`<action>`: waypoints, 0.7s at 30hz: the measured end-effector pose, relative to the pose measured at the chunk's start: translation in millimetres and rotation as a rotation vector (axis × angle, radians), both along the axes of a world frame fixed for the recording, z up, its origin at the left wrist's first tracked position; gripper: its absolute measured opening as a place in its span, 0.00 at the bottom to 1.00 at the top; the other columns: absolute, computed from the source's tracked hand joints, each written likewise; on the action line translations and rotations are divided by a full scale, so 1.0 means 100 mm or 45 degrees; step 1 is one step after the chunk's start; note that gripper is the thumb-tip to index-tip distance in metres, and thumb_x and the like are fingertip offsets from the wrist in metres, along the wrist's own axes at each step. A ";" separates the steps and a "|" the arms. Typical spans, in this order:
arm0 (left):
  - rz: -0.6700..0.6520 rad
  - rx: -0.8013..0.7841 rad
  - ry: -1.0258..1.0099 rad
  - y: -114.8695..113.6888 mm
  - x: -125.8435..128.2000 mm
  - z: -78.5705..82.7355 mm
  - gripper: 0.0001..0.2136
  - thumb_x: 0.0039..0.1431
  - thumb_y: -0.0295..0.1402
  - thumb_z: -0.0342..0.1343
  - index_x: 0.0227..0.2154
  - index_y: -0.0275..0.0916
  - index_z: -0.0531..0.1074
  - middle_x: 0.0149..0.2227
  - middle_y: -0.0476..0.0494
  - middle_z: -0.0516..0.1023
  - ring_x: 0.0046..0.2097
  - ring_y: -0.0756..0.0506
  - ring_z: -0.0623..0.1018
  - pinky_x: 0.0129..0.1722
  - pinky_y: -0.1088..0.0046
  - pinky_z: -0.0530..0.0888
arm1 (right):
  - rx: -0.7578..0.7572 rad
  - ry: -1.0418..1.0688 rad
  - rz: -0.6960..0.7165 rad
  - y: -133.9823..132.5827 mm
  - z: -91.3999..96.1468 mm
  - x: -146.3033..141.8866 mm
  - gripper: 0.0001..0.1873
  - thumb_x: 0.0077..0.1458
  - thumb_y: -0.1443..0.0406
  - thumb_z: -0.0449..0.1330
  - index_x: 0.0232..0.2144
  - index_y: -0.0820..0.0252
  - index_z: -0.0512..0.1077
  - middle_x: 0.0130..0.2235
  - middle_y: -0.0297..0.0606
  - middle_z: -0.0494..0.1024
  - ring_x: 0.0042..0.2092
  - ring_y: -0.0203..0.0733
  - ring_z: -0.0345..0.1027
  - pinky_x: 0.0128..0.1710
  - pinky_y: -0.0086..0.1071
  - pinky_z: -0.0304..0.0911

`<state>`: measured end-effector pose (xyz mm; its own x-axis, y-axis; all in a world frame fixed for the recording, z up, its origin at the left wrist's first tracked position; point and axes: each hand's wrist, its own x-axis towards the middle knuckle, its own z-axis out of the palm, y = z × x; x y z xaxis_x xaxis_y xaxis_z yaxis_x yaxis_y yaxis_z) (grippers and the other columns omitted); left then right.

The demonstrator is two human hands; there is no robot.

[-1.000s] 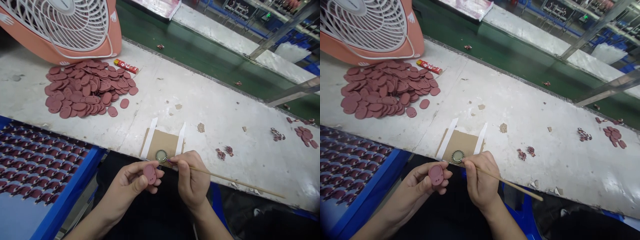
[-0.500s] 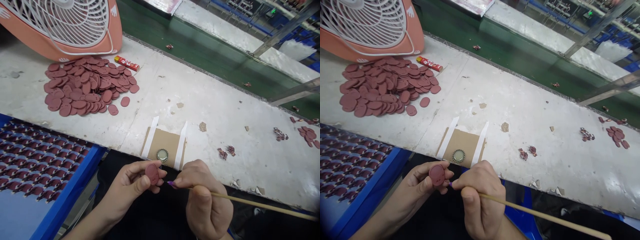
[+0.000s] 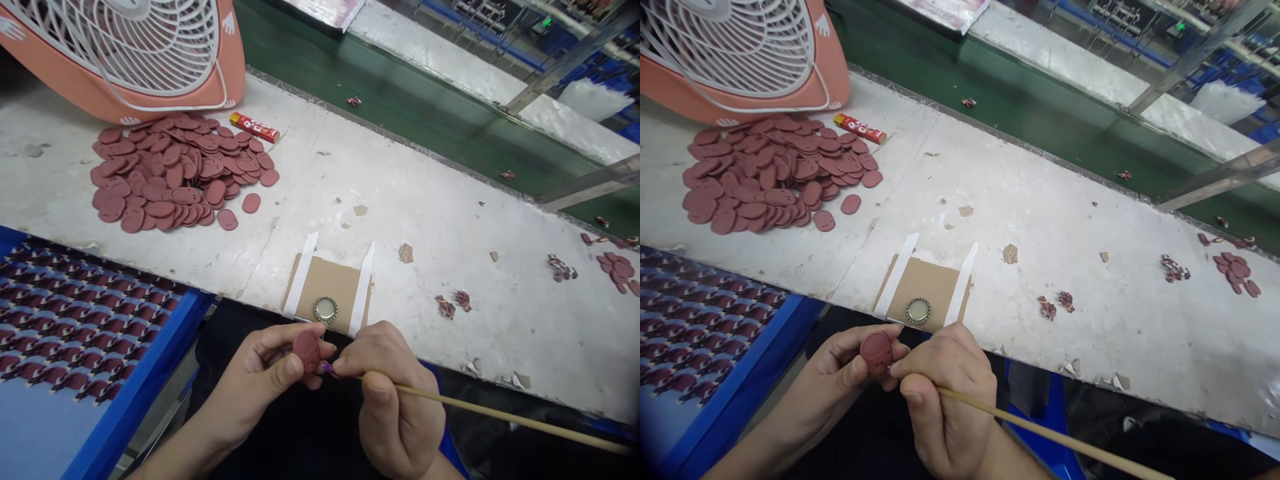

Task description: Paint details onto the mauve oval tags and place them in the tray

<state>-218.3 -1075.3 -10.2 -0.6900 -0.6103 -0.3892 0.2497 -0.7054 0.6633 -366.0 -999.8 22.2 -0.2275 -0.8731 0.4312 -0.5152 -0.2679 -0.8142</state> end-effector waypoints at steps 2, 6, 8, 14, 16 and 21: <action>0.010 0.014 -0.016 0.00 0.00 0.00 0.11 0.53 0.38 0.68 0.40 0.47 0.83 0.35 0.45 0.86 0.33 0.47 0.82 0.34 0.75 0.78 | -0.012 -0.037 -0.001 0.00 -0.02 0.00 0.15 0.71 0.65 0.46 0.38 0.61 0.71 0.30 0.36 0.76 0.32 0.37 0.68 0.33 0.34 0.64; 0.013 0.042 -0.046 -0.01 0.01 -0.02 0.11 0.53 0.38 0.68 0.39 0.46 0.83 0.35 0.44 0.86 0.33 0.47 0.82 0.32 0.76 0.78 | -0.129 -0.122 -0.154 0.00 -0.10 -0.04 0.15 0.70 0.64 0.47 0.37 0.61 0.72 0.30 0.37 0.75 0.31 0.39 0.67 0.31 0.35 0.63; 0.021 0.040 -0.063 -0.01 0.02 -0.04 0.11 0.52 0.37 0.68 0.40 0.45 0.83 0.35 0.43 0.86 0.33 0.46 0.82 0.32 0.75 0.79 | -0.089 0.010 -0.237 -0.02 -0.16 -0.08 0.13 0.69 0.66 0.48 0.37 0.60 0.72 0.30 0.37 0.74 0.32 0.40 0.68 0.31 0.35 0.63; 0.045 0.034 -0.104 -0.01 0.02 -0.06 0.12 0.51 0.38 0.69 0.39 0.44 0.83 0.35 0.42 0.86 0.33 0.46 0.82 0.32 0.74 0.79 | 0.003 0.300 -0.210 -0.13 -0.32 -0.19 0.09 0.65 0.72 0.53 0.38 0.60 0.72 0.32 0.35 0.76 0.33 0.38 0.66 0.34 0.34 0.61; 0.047 0.032 -0.084 -0.01 0.02 -0.05 0.12 0.51 0.38 0.69 0.39 0.45 0.83 0.35 0.43 0.86 0.34 0.46 0.82 0.32 0.76 0.79 | -0.001 0.304 -0.199 -0.15 -0.35 -0.19 0.08 0.64 0.72 0.53 0.38 0.60 0.72 0.32 0.35 0.76 0.33 0.38 0.66 0.34 0.34 0.61; 0.039 0.024 -0.086 -0.02 0.03 -0.04 0.11 0.52 0.38 0.68 0.39 0.46 0.83 0.36 0.43 0.86 0.34 0.47 0.82 0.32 0.77 0.79 | 0.019 0.137 -0.221 -0.10 -0.27 -0.15 0.10 0.66 0.70 0.51 0.38 0.60 0.72 0.31 0.35 0.75 0.33 0.38 0.67 0.33 0.34 0.62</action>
